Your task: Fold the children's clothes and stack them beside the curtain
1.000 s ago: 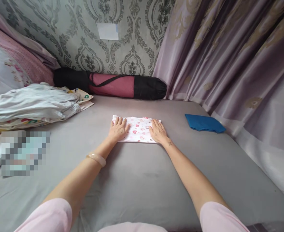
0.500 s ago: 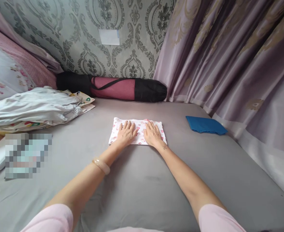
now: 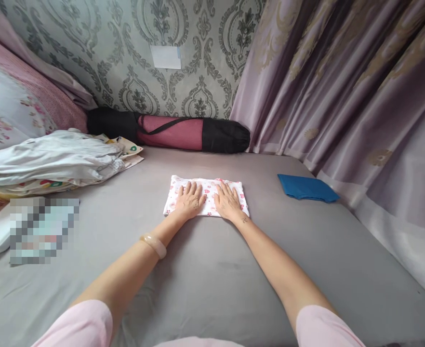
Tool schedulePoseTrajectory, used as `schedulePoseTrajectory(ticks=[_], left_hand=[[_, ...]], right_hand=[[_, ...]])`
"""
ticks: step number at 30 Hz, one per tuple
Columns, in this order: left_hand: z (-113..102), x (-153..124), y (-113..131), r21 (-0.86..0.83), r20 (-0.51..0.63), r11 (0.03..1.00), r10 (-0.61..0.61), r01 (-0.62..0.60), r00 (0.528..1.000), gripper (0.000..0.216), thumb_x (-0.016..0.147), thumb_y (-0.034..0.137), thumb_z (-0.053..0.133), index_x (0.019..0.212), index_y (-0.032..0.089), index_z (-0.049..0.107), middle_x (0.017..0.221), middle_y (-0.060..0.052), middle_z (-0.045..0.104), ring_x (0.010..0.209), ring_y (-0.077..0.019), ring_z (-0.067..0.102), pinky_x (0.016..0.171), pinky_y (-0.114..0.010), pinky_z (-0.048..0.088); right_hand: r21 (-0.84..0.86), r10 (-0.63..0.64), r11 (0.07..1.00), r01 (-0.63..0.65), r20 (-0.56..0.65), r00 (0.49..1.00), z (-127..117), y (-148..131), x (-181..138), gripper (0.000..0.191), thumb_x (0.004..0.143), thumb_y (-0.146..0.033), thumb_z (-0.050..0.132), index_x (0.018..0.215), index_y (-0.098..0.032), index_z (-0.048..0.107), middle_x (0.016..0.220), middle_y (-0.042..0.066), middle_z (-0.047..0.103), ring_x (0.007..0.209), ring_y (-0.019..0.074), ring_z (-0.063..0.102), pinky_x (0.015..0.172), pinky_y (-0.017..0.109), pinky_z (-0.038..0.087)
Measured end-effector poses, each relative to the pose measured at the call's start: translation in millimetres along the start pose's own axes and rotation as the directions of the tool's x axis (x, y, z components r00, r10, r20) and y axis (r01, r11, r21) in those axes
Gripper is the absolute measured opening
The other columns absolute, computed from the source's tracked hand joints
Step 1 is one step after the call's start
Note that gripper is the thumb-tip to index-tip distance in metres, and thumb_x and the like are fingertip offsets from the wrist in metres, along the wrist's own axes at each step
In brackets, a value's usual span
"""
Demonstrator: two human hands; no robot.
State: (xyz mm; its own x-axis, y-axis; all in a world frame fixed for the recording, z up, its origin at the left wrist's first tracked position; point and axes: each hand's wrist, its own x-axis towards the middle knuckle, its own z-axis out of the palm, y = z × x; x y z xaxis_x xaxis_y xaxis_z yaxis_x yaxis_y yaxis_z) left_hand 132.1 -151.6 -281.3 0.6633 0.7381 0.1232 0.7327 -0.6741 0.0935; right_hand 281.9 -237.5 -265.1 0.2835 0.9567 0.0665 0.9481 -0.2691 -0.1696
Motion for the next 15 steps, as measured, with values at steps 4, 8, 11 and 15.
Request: schedulePoseTrajectory(ticks=[4,8,11,15], left_hand=[[-8.4,0.6,-1.3,0.006,0.028,1.000,0.029,-0.029,0.999,0.058,0.101,0.046,0.025,0.148,0.015,0.040,0.157,-0.015,0.036,0.147,-0.0324,0.027,0.118,-0.052,0.021],[-22.6,2.6,-5.0,-0.010,0.008,1.000,-0.004,0.004,1.000,0.055,0.102,0.039,0.023,0.147,0.013,0.041,0.155,-0.015,0.040,0.146,-0.0306,0.030,0.118,-0.049,0.024],[-28.8,4.1,-11.2,-0.013,-0.008,1.000,-0.028,0.028,1.000,0.051,0.102,0.034,0.023,0.146,0.015,0.042,0.153,-0.013,0.043,0.145,-0.0295,0.031,0.118,-0.049,0.025],[-22.5,3.1,-22.6,0.005,-0.008,0.999,-0.050,0.050,0.999,0.051,0.101,0.032,0.026,0.146,0.014,0.042,0.154,-0.014,0.041,0.146,-0.0300,0.029,0.119,-0.051,0.023]], right_hand=[[0.016,0.025,1.000,-0.026,0.046,0.999,-9.0,-4.8,0.9,0.056,0.101,-0.032,0.027,0.151,-0.010,0.036,0.162,0.014,0.026,0.150,0.0269,0.021,0.120,0.049,0.014],[0.026,-0.018,1.000,0.018,0.026,1.000,-18.8,-21.1,4.1,0.053,0.101,-0.029,0.028,0.148,-0.010,0.041,0.159,0.016,0.032,0.148,0.0265,0.025,0.120,0.048,0.015],[0.032,-0.075,0.997,0.075,0.003,0.997,-18.8,-38.3,9.1,0.052,0.102,-0.029,0.026,0.148,-0.012,0.042,0.158,0.014,0.036,0.148,0.0247,0.026,0.121,0.047,0.015],[0.039,-0.118,0.992,0.119,-0.030,0.993,-4.9,-54.5,16.1,0.053,0.102,-0.031,0.026,0.150,-0.013,0.039,0.160,0.011,0.032,0.149,0.0237,0.024,0.122,0.045,0.012]])
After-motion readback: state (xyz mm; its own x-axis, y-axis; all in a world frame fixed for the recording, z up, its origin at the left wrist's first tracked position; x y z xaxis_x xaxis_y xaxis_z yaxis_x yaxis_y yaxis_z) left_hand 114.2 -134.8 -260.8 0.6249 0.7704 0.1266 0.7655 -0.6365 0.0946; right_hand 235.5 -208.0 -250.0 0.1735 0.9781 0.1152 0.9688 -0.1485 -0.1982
